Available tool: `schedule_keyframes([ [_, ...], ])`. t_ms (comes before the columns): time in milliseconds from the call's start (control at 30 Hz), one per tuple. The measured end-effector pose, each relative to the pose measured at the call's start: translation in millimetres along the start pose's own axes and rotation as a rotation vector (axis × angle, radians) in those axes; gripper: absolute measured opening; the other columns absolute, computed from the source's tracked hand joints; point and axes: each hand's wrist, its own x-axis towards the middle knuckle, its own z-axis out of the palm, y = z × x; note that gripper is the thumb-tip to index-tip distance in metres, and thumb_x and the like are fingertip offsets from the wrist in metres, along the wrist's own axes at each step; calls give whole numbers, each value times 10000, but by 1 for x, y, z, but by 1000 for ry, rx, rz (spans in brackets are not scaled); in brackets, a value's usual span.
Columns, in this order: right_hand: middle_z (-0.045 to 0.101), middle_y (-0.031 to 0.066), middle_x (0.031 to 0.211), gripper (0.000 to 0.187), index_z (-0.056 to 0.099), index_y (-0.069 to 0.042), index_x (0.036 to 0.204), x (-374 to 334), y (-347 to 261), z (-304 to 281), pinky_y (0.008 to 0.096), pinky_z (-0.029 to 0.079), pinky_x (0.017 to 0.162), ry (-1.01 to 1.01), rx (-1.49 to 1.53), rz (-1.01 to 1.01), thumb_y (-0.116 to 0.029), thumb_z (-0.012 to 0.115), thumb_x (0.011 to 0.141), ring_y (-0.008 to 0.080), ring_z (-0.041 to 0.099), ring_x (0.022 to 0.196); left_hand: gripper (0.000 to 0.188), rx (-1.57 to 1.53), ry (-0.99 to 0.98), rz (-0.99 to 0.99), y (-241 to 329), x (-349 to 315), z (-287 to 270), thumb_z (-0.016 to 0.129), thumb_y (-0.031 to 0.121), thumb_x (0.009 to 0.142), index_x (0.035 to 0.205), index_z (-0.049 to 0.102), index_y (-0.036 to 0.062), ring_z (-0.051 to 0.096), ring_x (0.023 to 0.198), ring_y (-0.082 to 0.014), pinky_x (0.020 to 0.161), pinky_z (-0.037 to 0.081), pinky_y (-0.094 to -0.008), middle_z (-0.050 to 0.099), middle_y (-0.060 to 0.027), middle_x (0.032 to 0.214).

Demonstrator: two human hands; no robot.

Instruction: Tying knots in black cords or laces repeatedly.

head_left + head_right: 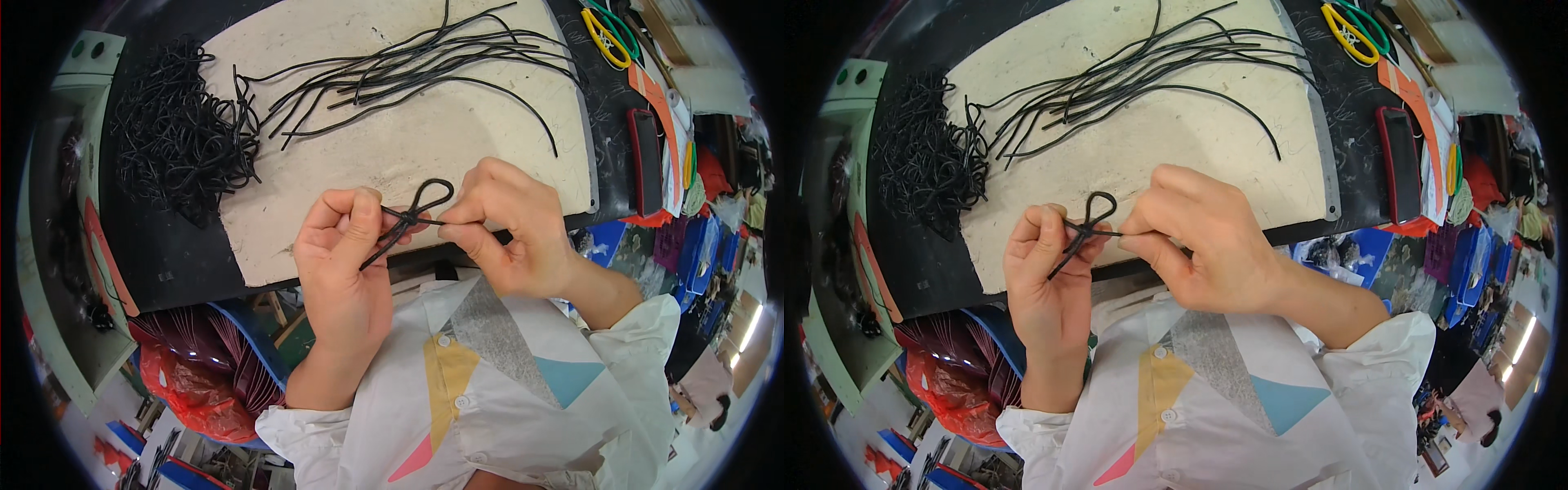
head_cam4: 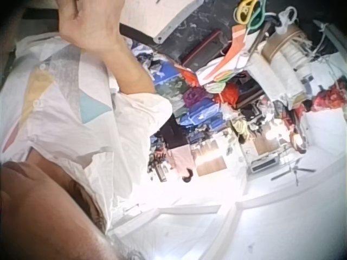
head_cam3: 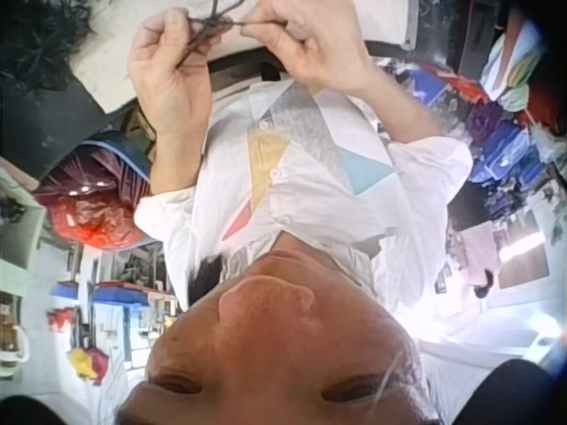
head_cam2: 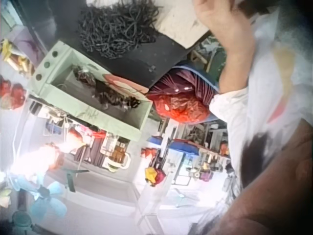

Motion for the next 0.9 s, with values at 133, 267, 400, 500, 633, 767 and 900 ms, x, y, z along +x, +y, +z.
schedule_keyframes([
  [133,555,70,740,98,602,-13,779,-4,18,-7,267,421,581,-46,129,20,-43,645,697,184,539,644,84,81,36,95,1,3,0,555,66,844,868,523,-8,596,667,-132,643,496,-260,596,-78,745],
  [267,587,83,772,110,625,-2,819,8,8,-4,250,426,657,133,409,156,-55,655,727,172,564,724,142,190,-36,116,-1,1,7,569,40,830,949,535,-30,610,699,-137,631,505,-256,619,-98,784],
  [400,608,60,736,101,645,-24,815,11,4,-13,258,442,649,11,272,129,-48,645,717,167,575,707,329,159,-209,-181,14,1,-1,613,8,781,1086,505,-55,634,737,-189,631,522,-241,624,-147,828],
  [500,614,54,717,86,650,-39,794,9,0,-7,261,448,638,57,58,-41,-35,634,709,171,580,681,375,96,-200,-311,18,4,-2,624,-33,749,1096,490,-77,637,749,-212,645,530,-250,620,-164,853],
  [633,621,49,730,64,647,-31,797,10,-7,-8,246,451,620,19,91,-57,-43,623,739,136,581,671,335,122,-234,-261,17,-2,-4,631,-51,734,1048,520,-85,633,775,-213,681,529,-256,617,-171,876],
  [767,623,36,752,112,641,0,805,14,-11,-6,218,447,604,-95,942,726,-108,614,793,60,555,693,207,441,-248,-23,22,-3,2,593,-61,732,933,554,-93,641,737,-232,660,539,-289,620,-170,825],
  [900,619,40,747,101,633,-1,789,9,-9,0,207,437,617,-56,482,344,-100,614,789,75,559,676,111,494,-269,-308,33,4,-3,586,-27,760,858,588,-78,637,687,-203,621,543,-289,626,-153,776],
])
